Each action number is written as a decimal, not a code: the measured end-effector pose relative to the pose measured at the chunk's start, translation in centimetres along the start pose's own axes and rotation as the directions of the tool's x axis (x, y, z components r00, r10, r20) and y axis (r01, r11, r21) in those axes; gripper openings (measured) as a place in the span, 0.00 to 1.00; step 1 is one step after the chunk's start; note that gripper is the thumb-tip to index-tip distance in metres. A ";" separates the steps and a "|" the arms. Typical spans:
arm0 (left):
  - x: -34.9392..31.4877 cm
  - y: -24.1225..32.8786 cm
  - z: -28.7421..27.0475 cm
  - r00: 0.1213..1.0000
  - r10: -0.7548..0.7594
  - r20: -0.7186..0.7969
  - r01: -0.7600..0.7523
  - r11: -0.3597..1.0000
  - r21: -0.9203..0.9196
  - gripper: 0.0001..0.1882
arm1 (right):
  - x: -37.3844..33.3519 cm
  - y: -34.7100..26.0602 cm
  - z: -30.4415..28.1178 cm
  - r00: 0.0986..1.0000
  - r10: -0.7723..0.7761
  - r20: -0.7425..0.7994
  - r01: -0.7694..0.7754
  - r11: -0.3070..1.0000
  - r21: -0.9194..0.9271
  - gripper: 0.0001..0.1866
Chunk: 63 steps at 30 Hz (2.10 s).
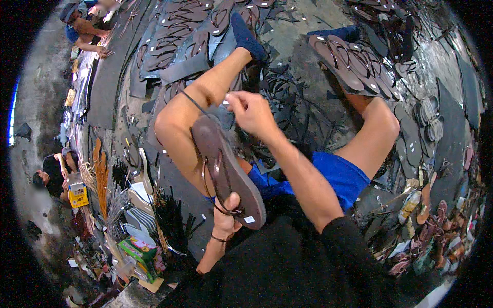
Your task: The person sits on the floor and uses a knife to trim the edges of brown sandals. They repeatedly pick up sandals, cut along the edges, and place them back down.
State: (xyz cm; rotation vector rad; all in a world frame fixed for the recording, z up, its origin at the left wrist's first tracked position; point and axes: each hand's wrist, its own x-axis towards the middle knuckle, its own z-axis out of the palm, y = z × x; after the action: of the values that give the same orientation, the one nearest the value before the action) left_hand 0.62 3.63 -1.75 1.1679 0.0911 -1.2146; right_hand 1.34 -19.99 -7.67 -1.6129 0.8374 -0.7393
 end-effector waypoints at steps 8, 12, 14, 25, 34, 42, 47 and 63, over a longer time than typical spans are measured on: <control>5.1 6.1 2.1 0.928 -0.074 0.366 -0.065 0.934 0.352 0.33 | -6.0 -4.6 -8.8 0.866 0.337 0.370 -0.391 0.917 0.080 0.19; 8.2 8.2 6.2 0.955 0.247 0.166 -0.297 0.822 0.486 0.15 | -8.3 -8.2 -8.8 0.975 0.218 -0.030 -0.179 0.865 0.469 0.16; 7.5 10.4 6.4 0.945 0.304 0.122 -0.328 0.866 0.378 0.14 | -10.5 -5.4 -10.0 0.961 0.049 -0.274 -0.007 0.988 0.153 0.14; 3.9 12.6 3.6 0.981 0.193 0.034 -0.189 0.886 0.422 0.15 | -20.5 -3.4 -11.7 0.977 -0.003 0.212 0.041 0.983 -0.178 0.20; 4.0 11.4 4.5 0.967 0.167 0.191 -0.243 0.824 0.512 0.17 | -14.1 -9.1 -15.6 0.967 -0.062 0.248 0.162 0.899 -0.406 0.17; 4.5 10.9 6.1 0.958 -0.017 0.285 -0.145 0.830 0.539 0.16 | -8.0 -13.8 -16.6 0.902 0.065 0.427 0.120 0.912 -0.392 0.14; 4.9 10.7 7.3 0.919 -0.114 0.377 -0.155 0.776 0.612 0.15 | -4.7 -13.9 -15.5 0.823 0.099 0.559 0.083 0.953 -0.292 0.13; 2.5 6.3 4.7 0.825 -0.097 0.556 -0.038 0.973 0.226 0.24 | -8.3 -10.0 -13.1 0.921 0.021 0.390 -0.191 0.895 0.403 0.21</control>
State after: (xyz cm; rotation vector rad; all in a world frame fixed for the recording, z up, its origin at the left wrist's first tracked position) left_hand 4.11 -2.15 2.98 0.9540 -0.4951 -1.5868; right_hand -12.69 -18.87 4.30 -1.2343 0.4349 -0.4692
